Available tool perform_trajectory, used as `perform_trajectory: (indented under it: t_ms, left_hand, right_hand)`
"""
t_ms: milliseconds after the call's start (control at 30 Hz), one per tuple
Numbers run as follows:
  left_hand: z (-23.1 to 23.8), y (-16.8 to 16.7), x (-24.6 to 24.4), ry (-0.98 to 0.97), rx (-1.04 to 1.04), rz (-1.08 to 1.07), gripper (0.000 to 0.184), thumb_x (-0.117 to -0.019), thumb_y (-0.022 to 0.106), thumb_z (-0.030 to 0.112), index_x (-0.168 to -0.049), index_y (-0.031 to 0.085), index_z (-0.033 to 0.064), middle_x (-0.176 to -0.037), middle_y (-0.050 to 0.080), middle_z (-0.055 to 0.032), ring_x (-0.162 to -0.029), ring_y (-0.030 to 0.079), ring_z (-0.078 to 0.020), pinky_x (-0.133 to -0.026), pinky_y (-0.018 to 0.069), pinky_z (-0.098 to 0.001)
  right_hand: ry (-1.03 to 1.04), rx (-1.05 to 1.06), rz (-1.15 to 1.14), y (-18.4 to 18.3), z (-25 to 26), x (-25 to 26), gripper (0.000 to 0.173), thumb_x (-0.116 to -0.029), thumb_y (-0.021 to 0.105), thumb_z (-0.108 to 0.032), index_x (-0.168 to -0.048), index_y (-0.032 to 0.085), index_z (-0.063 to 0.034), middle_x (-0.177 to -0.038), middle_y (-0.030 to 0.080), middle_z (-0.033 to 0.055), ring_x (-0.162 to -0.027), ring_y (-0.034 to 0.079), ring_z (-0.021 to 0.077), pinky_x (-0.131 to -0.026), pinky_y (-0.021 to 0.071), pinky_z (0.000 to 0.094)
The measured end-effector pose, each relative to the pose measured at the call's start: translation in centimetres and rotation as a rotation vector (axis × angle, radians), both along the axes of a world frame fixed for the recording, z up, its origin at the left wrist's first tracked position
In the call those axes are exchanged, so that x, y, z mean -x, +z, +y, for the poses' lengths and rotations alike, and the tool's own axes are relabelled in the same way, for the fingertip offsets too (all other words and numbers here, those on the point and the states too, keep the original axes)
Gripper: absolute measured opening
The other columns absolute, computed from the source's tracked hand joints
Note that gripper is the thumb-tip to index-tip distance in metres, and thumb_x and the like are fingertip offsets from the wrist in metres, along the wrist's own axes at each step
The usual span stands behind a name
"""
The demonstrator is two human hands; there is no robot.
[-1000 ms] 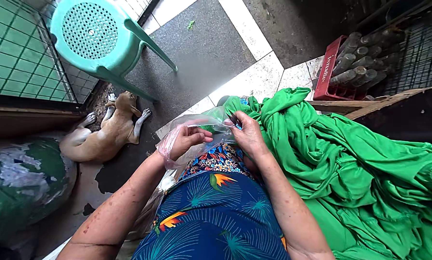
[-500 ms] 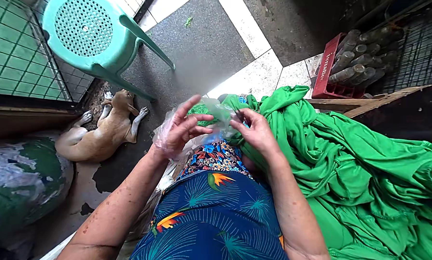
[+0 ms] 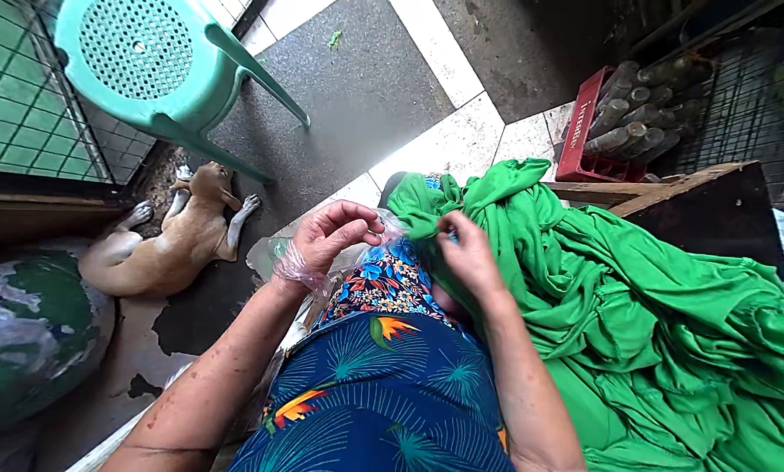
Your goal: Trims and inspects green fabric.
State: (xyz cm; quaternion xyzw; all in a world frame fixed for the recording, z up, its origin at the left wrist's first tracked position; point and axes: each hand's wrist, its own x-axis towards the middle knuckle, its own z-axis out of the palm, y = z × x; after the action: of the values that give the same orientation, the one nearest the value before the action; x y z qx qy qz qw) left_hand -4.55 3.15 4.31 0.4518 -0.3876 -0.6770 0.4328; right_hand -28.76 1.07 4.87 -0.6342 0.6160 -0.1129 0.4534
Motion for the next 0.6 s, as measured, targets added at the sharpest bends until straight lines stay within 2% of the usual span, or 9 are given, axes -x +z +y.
perform_trajectory:
  t_ms: [67,100,133,267,333,400,433,533,600]
  left_hand:
    - [0.1,-0.4,0.2,0.015,-0.026,-0.065,0.020,-0.1012,0.050,0.007,-0.112,0.066,0.0130,-0.098,0.076,0.0056,-0.087,0.073,-0.0057,-0.083,0.0599,-0.0233]
    - [-0.1,-0.6,0.4,0.021,-0.043,-0.098,0.020,-0.1011,0.050,0.007,-0.112,0.065,0.0119,-0.098,0.075,0.0060,-0.087,0.072,-0.0050,-0.083,0.0598,-0.0233]
    - [-0.2,-0.9,0.7,0.019,-0.056,-0.127,0.018,-0.1010,0.051,0.007,-0.112,0.065,0.0106,-0.097,0.074,0.0059,-0.086,0.072,-0.0047,-0.083,0.0595,-0.0233]
    - [-0.7,-1.1,2.1,-0.065,-0.057,-0.229,0.016,-0.1007,0.055,0.006,-0.113,0.064,0.0024,-0.098,0.072,0.0015,-0.086,0.071,-0.0051,-0.083,0.0594,-0.0243]
    - [-0.9,-0.8,2.7,-0.146,-0.063,-0.336,0.018,-0.1011,0.056,0.004,-0.115,0.063,-0.0040,-0.101,0.070,-0.0062,-0.084,0.068,-0.0077,-0.082,0.0579,-0.0267]
    - [-1.0,-1.0,2.8,-0.217,-0.023,-0.420,0.020,-0.0980,0.062,0.004,-0.116,0.064,-0.0044,-0.106,0.070,-0.0101,-0.084,0.068,-0.0093,-0.081,0.0570,-0.0287]
    - [-0.9,-1.2,2.8,-0.248,0.016,-0.444,0.025,-0.0952,0.066,0.005,-0.119,0.064,-0.0033,-0.110,0.070,-0.0106,-0.085,0.067,-0.0094,-0.081,0.0565,-0.0287]
    - [-1.1,-2.1,2.5,-0.300,0.121,-0.463,0.057,-0.0874,0.074,0.013,-0.139,0.054,-0.0019,-0.131,0.063,-0.0174,-0.103,0.067,-0.0193,-0.091,0.0553,-0.0372]
    - [-1.4,-2.7,2.4,-0.247,0.102,-0.427,0.068,-0.0887,0.073,0.018,-0.148,0.045,0.0023,-0.134,0.061,-0.0152,-0.103,0.067,-0.0180,-0.090,0.0554,-0.0358]
  right_hand:
    - [-0.170,0.067,-0.264,1.3,-0.4,1.7,0.010,-0.0976,0.059,0.001,-0.108,0.061,0.0003,-0.087,0.060,0.0086,-0.068,0.054,0.0109,-0.061,0.0473,0.0256]
    - [-0.243,0.074,-0.358,1.6,-0.6,2.3,0.010,-0.0972,0.059,0.000,-0.106,0.062,-0.0037,-0.081,0.057,0.0025,-0.060,0.048,0.0036,-0.053,0.0419,0.0179]
    - [-0.302,0.057,-0.431,1.7,-0.6,2.8,0.012,-0.0969,0.059,0.001,-0.106,0.062,-0.0056,-0.078,0.055,-0.0003,-0.056,0.045,0.0009,-0.049,0.0382,0.0153]
    - [-0.499,-0.086,-0.641,0.5,-0.1,3.4,0.016,-0.0969,0.057,0.002,-0.108,0.061,-0.0085,-0.072,0.056,-0.0057,-0.048,0.040,-0.0021,-0.044,0.0353,0.0136]
    - [-0.621,-0.112,-0.749,0.5,0.1,4.0,0.019,-0.0984,0.049,0.001,-0.108,0.059,-0.0124,-0.067,0.053,-0.0086,-0.045,0.038,-0.0027,-0.042,0.0349,0.0134]
    - [-0.725,-0.053,-0.824,1.3,0.0,5.4,0.025,-0.1006,0.039,-0.006,-0.104,0.061,-0.0182,-0.059,0.050,-0.0122,-0.042,0.037,-0.0035,-0.040,0.0338,0.0135]
    - [-0.742,-0.006,-0.836,2.0,0.1,6.3,0.028,-0.1016,0.037,-0.008,-0.102,0.063,-0.0200,-0.057,0.049,-0.0130,-0.041,0.037,-0.0040,-0.040,0.0331,0.0131]
    - [-0.714,0.149,-0.739,4.0,1.1,9.0,0.028,-0.1008,0.040,-0.008,-0.099,0.065,-0.0208,-0.060,0.053,-0.0127,-0.042,0.039,-0.0045,-0.040,0.0338,0.0119]
    - [-0.741,0.211,-0.671,4.6,2.0,10.0,0.027,-0.1001,0.041,-0.007,-0.099,0.065,-0.0194,-0.059,0.053,-0.0122,-0.042,0.039,-0.0046,-0.040,0.0338,0.0114]
